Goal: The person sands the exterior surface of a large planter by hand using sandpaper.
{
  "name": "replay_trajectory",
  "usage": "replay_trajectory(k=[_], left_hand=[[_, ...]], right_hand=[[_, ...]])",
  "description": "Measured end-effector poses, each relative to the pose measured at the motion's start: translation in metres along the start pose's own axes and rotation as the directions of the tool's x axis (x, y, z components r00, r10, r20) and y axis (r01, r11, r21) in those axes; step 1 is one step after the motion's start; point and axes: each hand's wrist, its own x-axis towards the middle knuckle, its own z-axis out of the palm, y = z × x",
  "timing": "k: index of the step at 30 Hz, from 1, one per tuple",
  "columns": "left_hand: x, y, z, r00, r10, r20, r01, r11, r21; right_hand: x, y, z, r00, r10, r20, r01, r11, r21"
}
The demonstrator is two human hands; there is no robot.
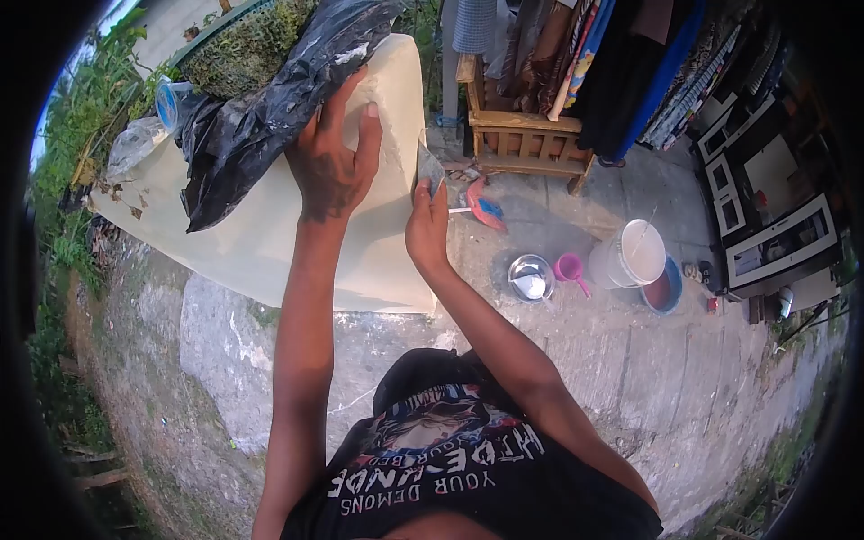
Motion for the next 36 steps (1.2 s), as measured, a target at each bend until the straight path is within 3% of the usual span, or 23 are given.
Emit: replay_trajectory(k=[3, 4, 7, 9, 12, 15, 17, 18, 20, 21, 23, 24, 25, 27, 29, 30, 32, 33, 35, 36], left_hand=[[0.008, 0.003, 0.004, 0.997, 0.048, -0.067, -0.044, 0.997, 0.067], [0.011, 0.001, 0.007, 0.996, 0.045, -0.076, -0.043, 0.999, 0.027], [0.005, 0.001, 0.003, 0.999, 0.002, -0.033, -0.003, 1.000, -0.014], [0.006, 0.005, -0.006, 0.998, -0.024, 0.062, 0.022, 1.000, 0.022], [0.008, 0.004, -0.003, 0.999, 0.043, -0.017, -0.041, 0.994, 0.102], [0.004, -0.003, 0.006, 0.999, 0.030, -0.032, -0.031, 0.999, -0.031], [0.003, -0.013, 0.007, 0.996, 0.074, -0.053, -0.078, 0.993, -0.084], [0.003, -0.017, 0.005, 0.990, 0.134, -0.042, -0.137, 0.989, -0.059], [-0.003, -0.027, 0.001, 0.974, 0.225, 0.007, -0.225, 0.974, -0.006], [-0.007, -0.033, -0.001, 0.972, 0.233, -0.002, -0.233, 0.972, -0.026], [-0.009, -0.042, -0.002, 0.941, 0.338, 0.034, -0.339, 0.939, 0.058], [-0.016, -0.049, 0.001, 0.937, 0.344, 0.062, -0.347, 0.937, 0.046], [-0.024, -0.054, 0.003, 0.934, 0.355, 0.048, -0.357, 0.934, 0.031], [-0.042, -0.066, 0.005, 0.912, 0.408, 0.040, -0.409, 0.903, 0.133], [-0.068, -0.086, 0.007, 0.895, 0.437, 0.091, -0.444, 0.891, 0.092], [-0.081, -0.095, 0.007, 0.897, 0.433, 0.091, -0.442, 0.887, 0.134], [-0.108, -0.115, 0.008, 0.908, 0.406, 0.100, -0.418, 0.890, 0.182], [-0.121, -0.121, 0.009, 0.905, 0.411, 0.104, -0.424, 0.887, 0.181], [-0.139, -0.132, 0.009, 0.933, 0.345, 0.101, -0.359, 0.903, 0.234], [-0.147, -0.136, 0.007, 0.932, 0.348, 0.097, -0.362, 0.902, 0.235]], right_hand=[[0.031, -0.054, 0.004, 0.986, -0.086, 0.141, 0.088, 0.996, -0.010], [0.037, -0.061, 0.010, 0.987, -0.076, 0.138, 0.077, 0.997, 0.002], [0.033, -0.057, 0.020, 0.962, -0.272, 0.017, 0.272, 0.961, -0.038], [0.015, -0.021, 0.015, 0.966, -0.259, -0.005, 0.259, 0.966, -0.027], [-0.001, 0.021, 0.004, 0.989, -0.146, 0.008, 0.146, 0.989, -0.035], [0.023, 0.006, -0.004, 0.996, -0.077, 0.038, 0.083, 0.978, -0.194], [0.034, -0.034, 0.002, 0.984, -0.162, 0.068, 0.175, 0.947, -0.270], [0.029, -0.067, 0.015, 0.934, -0.352, 0.069, 0.358, 0.920, -0.161], [0.018, -0.074, 0.013, 0.849, -0.527, 0.041, 0.528, 0.846, -0.071], [0.018, -0.056, -0.004, 0.915, -0.350, 0.203, 0.362, 0.932, -0.027], [0.002, -0.009, 0.002, 0.944, -0.265, 0.195, 0.278, 0.959, -0.044], [-0.014, 0.016, 0.019, 0.931, -0.364, 0.024, 0.365, 0.927, -0.089], [-0.011, 0.023, 0.015, 0.926, -0.376, 0.008, 0.375, 0.922, -0.098], [-0.006, 0.033, 0.009, 0.989, -0.140, -0.047, 0.140, 0.990, -0.004], [-0.003, 0.038, 0.014, 0.991, 0.119, -0.065, -0.110, 0.986, 0.129], [0.001, 0.020, 0.018, 0.990, 0.119, -0.074, -0.107, 0.983, 0.147], [0.008, -0.047, 0.025, 0.997, -0.010, -0.078, 0.009, 1.000, -0.008], [0.001, -0.060, 0.030, 0.997, -0.008, -0.081, 0.007, 1.000, -0.001], [-0.010, -0.076, 0.040, 0.954, -0.266, -0.140, 0.249, 0.960, -0.128], [-0.015, -0.063, 0.038, 0.957, -0.270, -0.106, 0.257, 0.959, -0.119]])
